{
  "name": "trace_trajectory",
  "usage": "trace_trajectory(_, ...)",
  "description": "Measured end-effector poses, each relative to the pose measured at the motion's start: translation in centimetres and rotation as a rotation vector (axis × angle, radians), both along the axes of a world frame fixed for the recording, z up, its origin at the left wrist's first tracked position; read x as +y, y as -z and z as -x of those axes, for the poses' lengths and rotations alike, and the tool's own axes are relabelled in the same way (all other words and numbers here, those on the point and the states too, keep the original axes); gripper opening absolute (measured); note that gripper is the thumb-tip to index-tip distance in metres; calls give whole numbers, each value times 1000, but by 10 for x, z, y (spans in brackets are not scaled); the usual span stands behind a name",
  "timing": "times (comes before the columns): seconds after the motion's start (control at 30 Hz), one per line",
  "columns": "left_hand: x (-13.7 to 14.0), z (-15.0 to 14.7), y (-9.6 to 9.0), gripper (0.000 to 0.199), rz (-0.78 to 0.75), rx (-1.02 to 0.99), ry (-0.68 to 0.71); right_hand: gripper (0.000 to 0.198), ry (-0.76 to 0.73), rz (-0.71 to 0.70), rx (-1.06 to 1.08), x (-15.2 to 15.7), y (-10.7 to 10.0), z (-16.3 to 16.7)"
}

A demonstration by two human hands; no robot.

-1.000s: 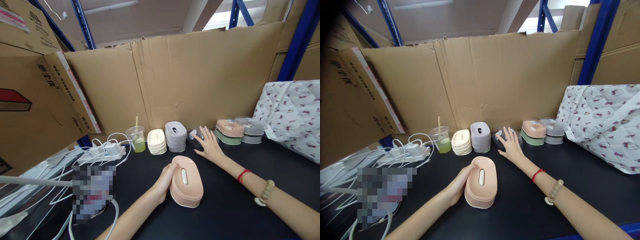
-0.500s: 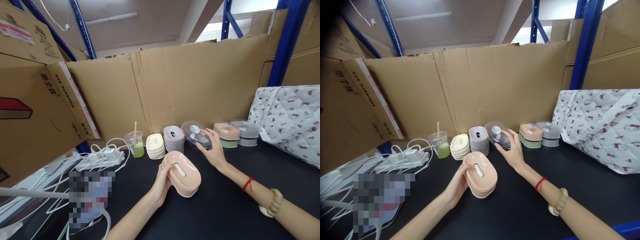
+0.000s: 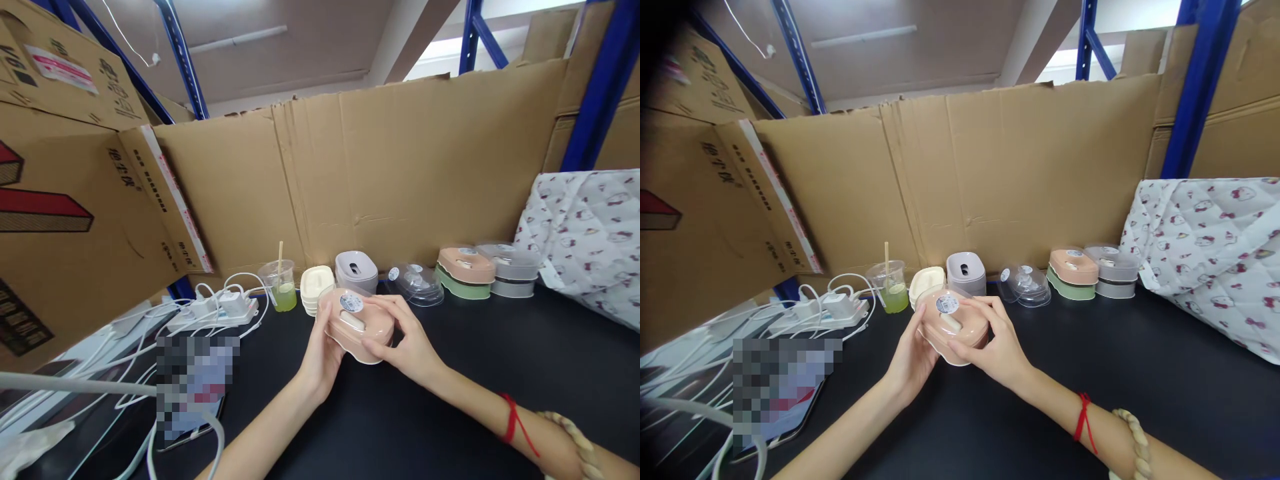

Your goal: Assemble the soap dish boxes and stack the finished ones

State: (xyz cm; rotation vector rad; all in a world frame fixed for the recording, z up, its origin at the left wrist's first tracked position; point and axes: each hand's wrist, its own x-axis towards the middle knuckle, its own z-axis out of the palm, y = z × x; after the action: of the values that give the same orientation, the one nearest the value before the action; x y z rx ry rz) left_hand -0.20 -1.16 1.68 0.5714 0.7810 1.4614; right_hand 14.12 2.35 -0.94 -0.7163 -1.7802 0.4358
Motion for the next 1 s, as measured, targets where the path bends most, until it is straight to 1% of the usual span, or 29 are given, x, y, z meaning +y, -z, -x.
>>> trace_trajectory(0.1,1,0,-1,31,14,-15,-23,48,-26,13,-21,1,1,-2)
trace_trajectory(0.17,1,1,-2,29,20,-25,-33,52,-26,-15,-63,2,2,-3)
trace_trajectory(0.23,1,2,-4,29,26,-45,-48,65,2,-107,-137,4,3,-6)
trace_trajectory(0.27,1,2,-6,30,28,-61,-53,71,20,-187,-187,5,3,-7)
trace_trajectory(0.3,1,2,-7,31,29,-80,-54,74,36,-285,-241,7,1,-9)
trace_trajectory(0.33,0,2,-9,32,30,-96,-52,70,45,-395,-297,8,0,-11)
trace_trajectory(0.4,0,2,-13,34,32,-105,-48,49,35,-610,-395,11,-6,-17)
trace_trajectory(0.47,-1,2,-15,34,30,-65,-51,39,7,-756,-451,13,-14,-23)
trace_trajectory(0.53,0,4,-16,34,15,0,-50,36,-14,-790,-480,14,-22,-29)
trace_trajectory(0.6,1,6,-15,34,-21,44,-45,33,-1,-748,-498,15,-29,-37)
trace_trajectory(0.63,2,7,-13,34,-36,55,-42,33,33,-720,-499,17,-33,-42)
trace_trajectory(0.7,4,9,-11,35,-32,56,-42,33,186,-671,-472,24,-40,-54)
trace_trajectory(0.8,6,9,-9,33,57,46,-56,38,572,-575,-359,41,-52,-84)
trace_trajectory(0.87,5,8,-9,29,112,42,-65,44,792,-519,-282,54,-58,-109)
trace_trajectory(0.93,5,7,-9,25,150,39,-57,51,939,-514,-191,65,-60,-138)
trace_trajectory(1.0,4,6,-9,22,172,36,-39,58,1052,-473,-136,73,-58,-165)
